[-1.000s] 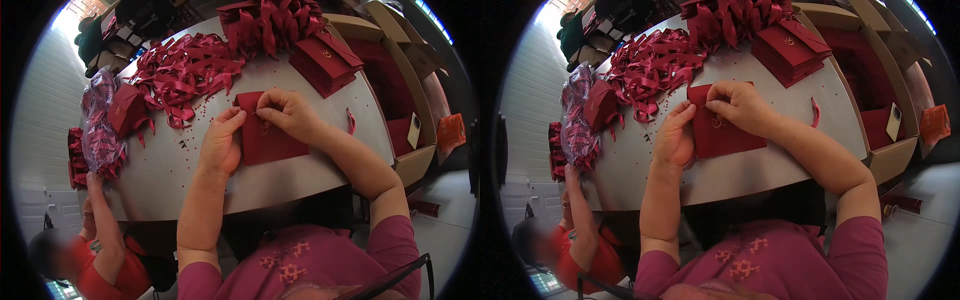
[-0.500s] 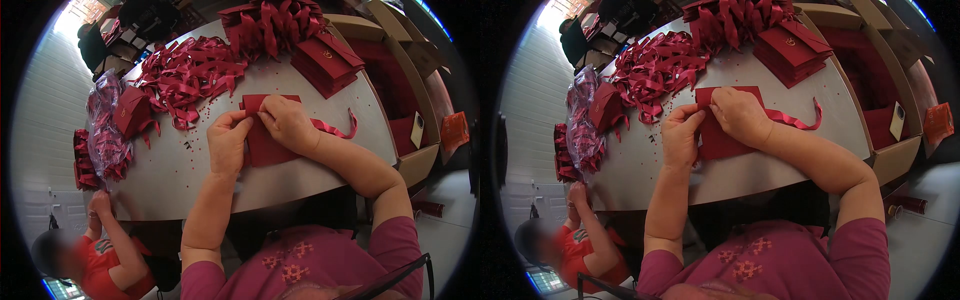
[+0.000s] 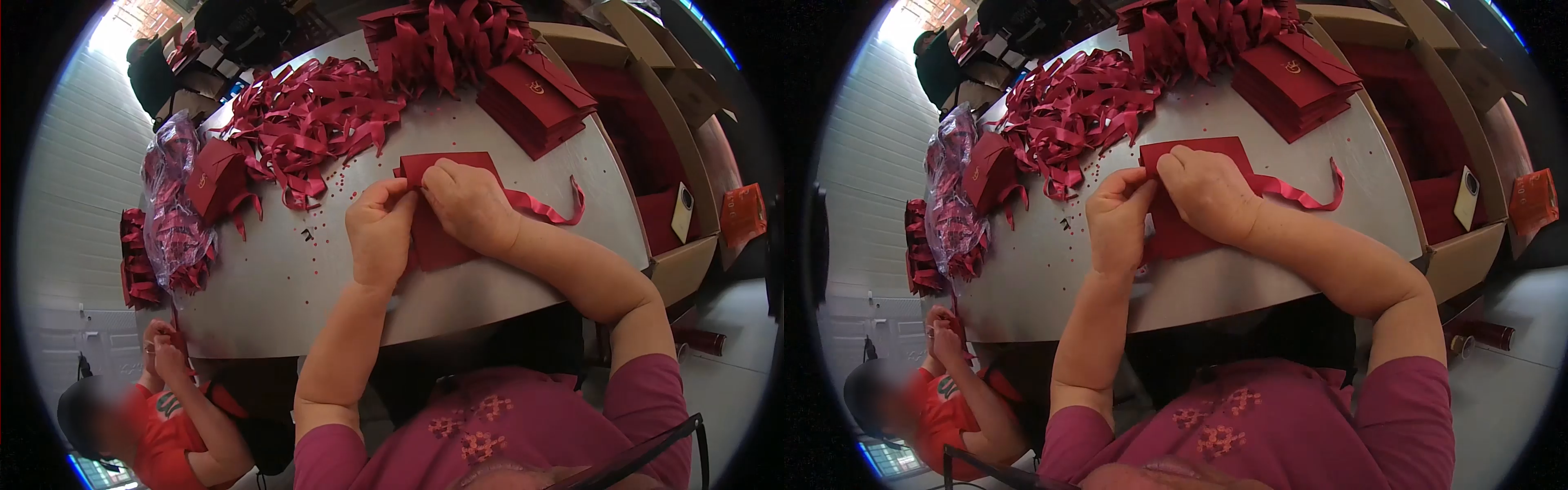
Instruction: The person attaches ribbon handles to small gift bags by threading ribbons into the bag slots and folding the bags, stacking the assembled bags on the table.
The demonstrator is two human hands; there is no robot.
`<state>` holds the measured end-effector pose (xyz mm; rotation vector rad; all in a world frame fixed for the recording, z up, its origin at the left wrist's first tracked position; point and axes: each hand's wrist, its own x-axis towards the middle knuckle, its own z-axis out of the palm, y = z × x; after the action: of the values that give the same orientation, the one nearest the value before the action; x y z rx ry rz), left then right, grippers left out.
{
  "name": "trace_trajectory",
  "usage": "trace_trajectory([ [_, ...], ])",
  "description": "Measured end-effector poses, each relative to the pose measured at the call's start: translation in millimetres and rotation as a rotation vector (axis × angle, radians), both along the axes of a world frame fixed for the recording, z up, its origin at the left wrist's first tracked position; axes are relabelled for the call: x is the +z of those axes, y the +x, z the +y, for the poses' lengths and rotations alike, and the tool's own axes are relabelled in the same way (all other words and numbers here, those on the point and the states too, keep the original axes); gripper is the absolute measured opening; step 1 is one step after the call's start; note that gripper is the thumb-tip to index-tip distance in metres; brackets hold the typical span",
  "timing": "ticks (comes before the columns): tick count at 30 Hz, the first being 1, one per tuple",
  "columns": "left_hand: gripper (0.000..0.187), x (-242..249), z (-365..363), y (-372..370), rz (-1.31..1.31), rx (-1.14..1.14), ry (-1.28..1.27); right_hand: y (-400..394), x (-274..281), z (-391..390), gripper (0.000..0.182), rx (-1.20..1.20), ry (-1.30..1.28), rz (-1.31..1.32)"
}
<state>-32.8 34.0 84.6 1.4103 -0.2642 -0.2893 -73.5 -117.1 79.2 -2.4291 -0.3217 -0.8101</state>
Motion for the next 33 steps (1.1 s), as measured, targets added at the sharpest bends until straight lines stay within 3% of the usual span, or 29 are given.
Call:
trace_trajectory([
  [2, 0.016, -2, -1, -2, -0.136, 0.058, 0.128, 0, 1, -2, 0.007, -0.016, -0.007, 0.030],
  [4, 0.017, -2, 0, -2, -0.251, 0.043, 0.259, 5, 4, -7, 0.008, 0.052, 0.483, 0.356],
  [8, 0.018, 6, -4, -8, -0.277, -0.005, 0.317, 3, 13, -13, 0.009, 0.061, 0.684, 0.596],
  [10, 0.019, 10, 0, 0, 0.139, -0.055, -0.002, 1, 10, -13, 0.009, 0.040, 0.375, 0.289],
  [11, 0.019, 9, 2, 4, 0.136, -0.058, -0.001, 1, 10, -14, 0.009, 0.038, 0.376, 0.286],
  [13, 0.022, 6, 5, 8, 0.220, -0.135, -0.096, 1, 11, -19, 0.009, 0.162, 0.684, 0.444],
  [14, 0.022, 5, 4, 8, 0.221, -0.132, -0.096, 2, 11, -21, 0.009, 0.164, 0.684, 0.446],
  [16, 0.022, 6, 1, 10, 0.171, -0.153, -0.057, 4, 11, -24, 0.009, 0.267, 0.938, 0.662],
  [23, 0.016, 4, 8, 19, -0.059, -0.223, 0.239, 4, 11, -25, 0.010, 0.228, 0.854, 0.654],
  [25, 0.010, 14, 9, 17, -0.133, -0.247, 0.452, 5, 12, -26, 0.016, 0.224, 0.854, 0.686],
  [33, 0.005, 10, 20, 32, -0.554, -0.303, 0.721, 10, 29, -49, 0.040, 0.256, 0.607, 0.854],
])
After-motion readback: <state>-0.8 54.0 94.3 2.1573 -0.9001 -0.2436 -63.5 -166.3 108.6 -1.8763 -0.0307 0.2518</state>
